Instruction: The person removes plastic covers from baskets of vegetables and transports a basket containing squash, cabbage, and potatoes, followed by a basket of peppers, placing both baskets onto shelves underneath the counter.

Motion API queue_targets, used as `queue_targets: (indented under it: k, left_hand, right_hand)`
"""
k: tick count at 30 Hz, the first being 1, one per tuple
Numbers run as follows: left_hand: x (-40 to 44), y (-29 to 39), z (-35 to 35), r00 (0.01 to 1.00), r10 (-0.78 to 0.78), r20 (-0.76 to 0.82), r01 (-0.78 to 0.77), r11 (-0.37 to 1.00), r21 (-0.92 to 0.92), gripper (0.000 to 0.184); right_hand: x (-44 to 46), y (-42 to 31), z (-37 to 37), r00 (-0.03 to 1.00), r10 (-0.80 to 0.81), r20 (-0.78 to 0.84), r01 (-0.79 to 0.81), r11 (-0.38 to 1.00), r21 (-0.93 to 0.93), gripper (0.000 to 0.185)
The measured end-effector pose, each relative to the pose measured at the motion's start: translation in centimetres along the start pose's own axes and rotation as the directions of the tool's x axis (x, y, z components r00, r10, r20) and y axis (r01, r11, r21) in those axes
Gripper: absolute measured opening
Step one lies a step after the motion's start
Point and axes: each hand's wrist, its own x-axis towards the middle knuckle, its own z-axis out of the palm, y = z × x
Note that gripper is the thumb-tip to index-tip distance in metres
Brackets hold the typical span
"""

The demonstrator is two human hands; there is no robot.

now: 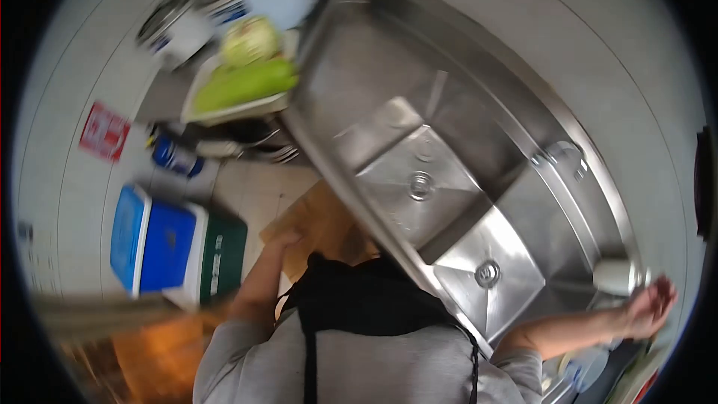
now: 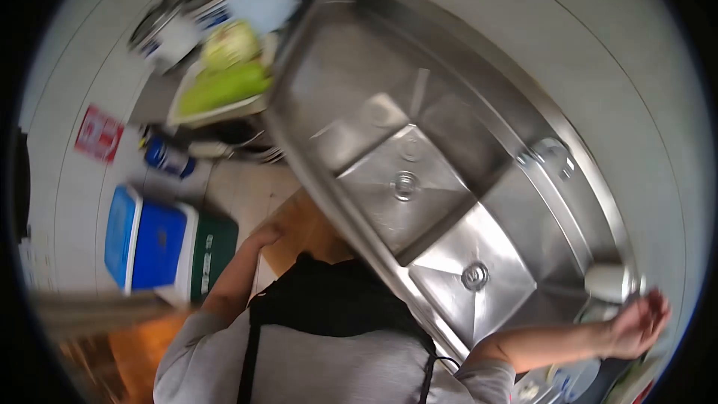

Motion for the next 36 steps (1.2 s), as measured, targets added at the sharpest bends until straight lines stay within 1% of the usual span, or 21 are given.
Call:
queue_targets:
  k: [1,2,4,7,9,10,12,14,17,19,20,22,25,28,29,30,31,32,34,35,36]
  left_hand:
    - [-0.6,2.1,-1.0,0.999,0.030,-0.040,-0.030,1.000,0.001,0.035]
    - [1.8,-1.2,0.9,0.985,0.154,-0.072,-0.161,0.982,-0.101,0.034]
    - [-1.8,2.8,-1.9,0.983,0.043,-0.181,-0.058,0.995,-0.081,0.031]
    - [-2.9,-3.8,-2.5,0.988,0.034,-0.154,-0.086,0.934,-0.347,0.030]
    - [-5.8,-9.9,-2.9,0.965,-0.089,-0.248,-0.045,0.872,-0.488,0.030]
    - [-7.8,-13.4,-2.7,0.946,-0.155,-0.284,-0.030,0.832,-0.555,0.031]
    - [-11.9,-21.1,-0.7,0.870,-0.464,-0.165,0.218,0.663,-0.716,0.030]
    - [-15.7,-29.8,3.0,0.811,-0.584,0.016,0.435,0.586,-0.683,0.031]
    - [-23.0,-35.3,6.4,0.627,-0.761,0.166,0.437,0.166,-0.884,0.028]
    - [-26.5,-38.4,10.5,0.563,-0.789,0.247,0.334,-0.056,-0.941,0.024]
    - [-28.0,-38.2,11.6,0.533,-0.791,0.301,0.364,-0.107,-0.925,0.023]
    - [-30.6,-37.9,12.5,0.468,-0.790,0.395,0.429,-0.188,-0.884,0.020]
    - [-33.3,-36.4,13.3,0.543,-0.738,0.402,0.179,-0.365,-0.913,0.019]
    - [-33.9,-36.6,12.6,0.451,-0.740,0.499,0.191,-0.466,-0.864,0.019]
    - [-33.4,-37.6,11.9,0.417,-0.842,0.343,0.076,-0.344,-0.936,0.021]
    - [-32.6,-39.2,10.7,0.354,-0.918,0.180,-0.033,-0.205,-0.978,0.023]
    - [-33.2,-40.0,6.8,0.332,-0.937,0.113,-0.027,-0.129,-0.991,0.026]
    - [-32.5,-41.6,4.6,0.045,-0.979,-0.199,-0.050,0.197,-0.979,0.033]
    - [-34.6,-41.6,-4.1,-0.177,-0.924,-0.338,0.163,0.311,-0.936,0.034]
    - [-36.3,-39.7,-9.4,-0.286,-0.870,-0.403,0.273,0.329,-0.904,0.034]
    - [-37.1,-39.4,-11.9,-0.297,-0.847,-0.441,0.303,0.354,-0.884,0.035]
  right_hand:
    - [-0.5,1.6,3.0,0.998,-0.047,0.029,0.047,0.999,0.009,0.029]
    - [-0.9,3.6,5.6,0.994,-0.103,0.048,0.102,0.995,0.014,0.030]
    - [-1.6,8.8,11.6,0.990,0.022,0.140,-0.031,0.997,0.065,0.031]
    - [-4.9,17.9,22.3,0.988,0.113,0.109,-0.111,0.994,-0.016,0.030]
    - [-9.8,23.6,31.0,0.880,0.261,0.398,-0.267,0.963,-0.040,0.029]
    - [-12.7,26.1,35.6,0.776,0.315,0.547,-0.296,0.947,-0.126,0.029]
    - [-19.6,30.4,42.5,0.570,0.546,0.614,-0.552,0.808,-0.206,0.030]
    - [-26.8,33.9,47.4,0.205,0.693,0.691,-0.718,0.586,-0.375,0.017]
    - [-37.9,39.1,52.9,-0.340,0.670,0.660,-0.709,0.278,-0.648,0.012]
    - [-44.2,41.3,55.7,-0.508,0.593,0.624,-0.583,0.296,-0.756,0.016]
    - [-47.0,42.1,56.5,-0.536,0.588,0.606,-0.448,0.410,-0.794,0.019]
    - [-50.4,43.2,58.9,-0.549,0.482,0.683,-0.165,0.739,-0.653,0.023]
    - [-54.5,45.8,64.4,-0.634,0.394,0.665,-0.261,0.700,-0.664,0.036]
    - [-60.4,50.6,72.0,-0.484,0.404,0.776,-0.275,0.772,-0.573,0.045]
    - [-62.4,51.9,75.2,-0.460,0.447,0.767,-0.328,0.717,-0.615,0.048]
    - [-63.8,53.3,78.6,-0.449,0.447,0.774,-0.259,0.764,-0.591,0.056]
    - [-65.4,54.5,81.8,-0.436,0.441,0.785,-0.189,0.808,-0.559,0.064]
    - [-67.6,56.0,84.3,-0.388,0.410,0.826,-0.109,0.869,-0.482,0.070]
    - [-71.2,59.1,87.3,-0.293,0.322,0.901,0.058,0.946,-0.319,0.082]
    - [-71.5,59.0,88.9,-0.338,0.356,0.871,0.100,0.934,-0.343,0.088]
    - [-71.7,58.9,90.7,-0.375,0.390,0.841,0.144,0.921,-0.363,0.095]
